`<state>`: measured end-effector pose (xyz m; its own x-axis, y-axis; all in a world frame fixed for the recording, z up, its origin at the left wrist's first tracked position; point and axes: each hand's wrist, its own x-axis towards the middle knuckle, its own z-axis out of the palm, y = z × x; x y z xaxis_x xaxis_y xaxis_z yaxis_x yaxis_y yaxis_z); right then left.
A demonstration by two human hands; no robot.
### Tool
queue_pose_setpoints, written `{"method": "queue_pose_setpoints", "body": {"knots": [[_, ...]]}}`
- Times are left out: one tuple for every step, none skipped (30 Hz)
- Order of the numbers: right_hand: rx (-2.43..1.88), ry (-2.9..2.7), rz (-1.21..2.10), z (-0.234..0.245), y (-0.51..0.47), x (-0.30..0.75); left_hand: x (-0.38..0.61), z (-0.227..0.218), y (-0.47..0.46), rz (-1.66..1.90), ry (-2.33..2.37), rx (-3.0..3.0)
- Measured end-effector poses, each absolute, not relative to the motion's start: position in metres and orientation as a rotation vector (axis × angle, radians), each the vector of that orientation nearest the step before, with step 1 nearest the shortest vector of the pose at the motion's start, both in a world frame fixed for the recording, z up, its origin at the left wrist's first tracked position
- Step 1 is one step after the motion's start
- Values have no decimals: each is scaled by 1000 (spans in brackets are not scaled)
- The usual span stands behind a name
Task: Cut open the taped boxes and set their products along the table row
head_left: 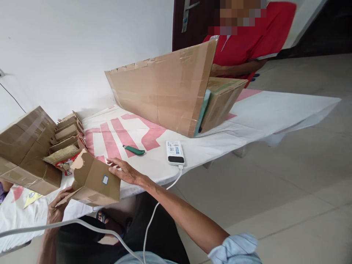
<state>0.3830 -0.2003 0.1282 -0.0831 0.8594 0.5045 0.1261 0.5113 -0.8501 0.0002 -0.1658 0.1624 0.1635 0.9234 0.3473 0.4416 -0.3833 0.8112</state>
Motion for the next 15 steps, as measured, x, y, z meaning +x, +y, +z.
{"method": "queue_pose_setpoints", "body": {"knots": [[-855,-1546,823,130,-201,381,1,163,-162,1169,1304,1870],[-840,-1534,862,131,-203,378,3,164,-159,1175,1320,1842],[-829,-1523,884,132,-205,376,5,166,-157,1183,1337,1822],[-820,-1514,894,133,-208,374,7,168,-156,1190,1348,1814],[-812,-1508,901,134,-210,373,9,170,-156,1197,1353,1816],[-805,-1500,907,134,-212,373,12,174,-156,1202,1356,1827],[-800,-1488,918,133,-214,373,15,178,-158,1197,1367,1851],[-799,-1469,931,131,-215,375,19,184,-160,1184,1392,1889],[-804,-1439,950,127,-214,377,24,191,-162,1160,1431,1945],[-816,-1392,978,122,-213,380,30,200,-165,1120,1478,2018],[-836,-1324,1014,115,-211,384,39,210,-168,1064,1529,2107],[-861,-1230,1053,107,-208,388,51,221,-171,982,1560,2203],[-886,-1122,1096,98,-204,393,64,233,-173,881,1555,2303],[-908,-1004,1132,89,-200,398,79,245,-175,758,1527,2396],[-912,-894,1158,80,-197,403,96,256,-176,631,1500,2476]]}}
